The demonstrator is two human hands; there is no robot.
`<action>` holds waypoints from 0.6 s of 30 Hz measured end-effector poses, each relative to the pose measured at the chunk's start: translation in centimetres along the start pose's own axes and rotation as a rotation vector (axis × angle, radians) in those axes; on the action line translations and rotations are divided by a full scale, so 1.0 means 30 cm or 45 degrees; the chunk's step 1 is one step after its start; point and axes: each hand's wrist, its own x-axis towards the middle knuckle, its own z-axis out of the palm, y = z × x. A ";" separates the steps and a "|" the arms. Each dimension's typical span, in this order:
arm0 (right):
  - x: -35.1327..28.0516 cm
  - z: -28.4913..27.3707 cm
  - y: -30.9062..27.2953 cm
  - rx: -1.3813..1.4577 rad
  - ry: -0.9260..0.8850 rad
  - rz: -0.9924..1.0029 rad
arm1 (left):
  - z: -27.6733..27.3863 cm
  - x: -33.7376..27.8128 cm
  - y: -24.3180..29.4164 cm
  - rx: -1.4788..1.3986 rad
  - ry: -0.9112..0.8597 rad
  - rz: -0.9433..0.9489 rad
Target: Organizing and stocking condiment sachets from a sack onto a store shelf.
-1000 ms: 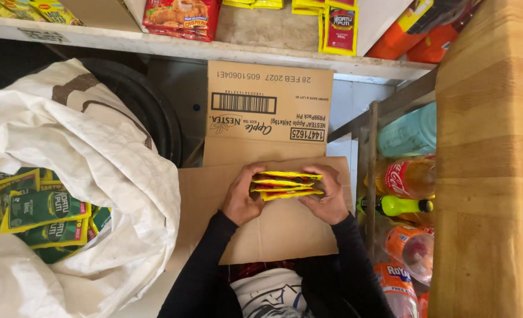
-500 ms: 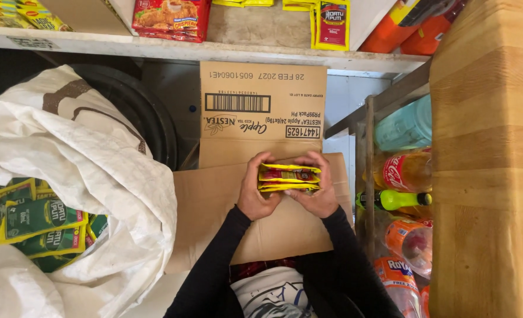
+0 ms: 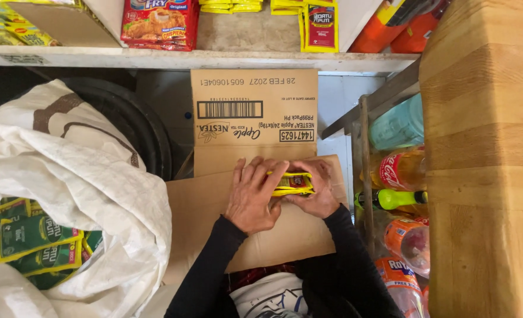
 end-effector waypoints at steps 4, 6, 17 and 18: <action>0.052 -0.060 -0.070 -0.049 -0.020 -0.057 | 0.050 -0.001 -0.047 0.080 -0.188 -0.054; 0.045 -0.057 -0.050 -0.115 -0.014 -0.042 | 0.040 0.024 -0.029 0.138 -0.365 -0.126; 0.083 -0.043 0.027 0.423 -0.142 0.155 | -0.004 0.101 -0.100 -0.221 -0.448 -0.325; 0.096 -0.049 0.049 0.738 -0.252 0.272 | -0.021 0.119 -0.113 -0.383 -0.485 -0.424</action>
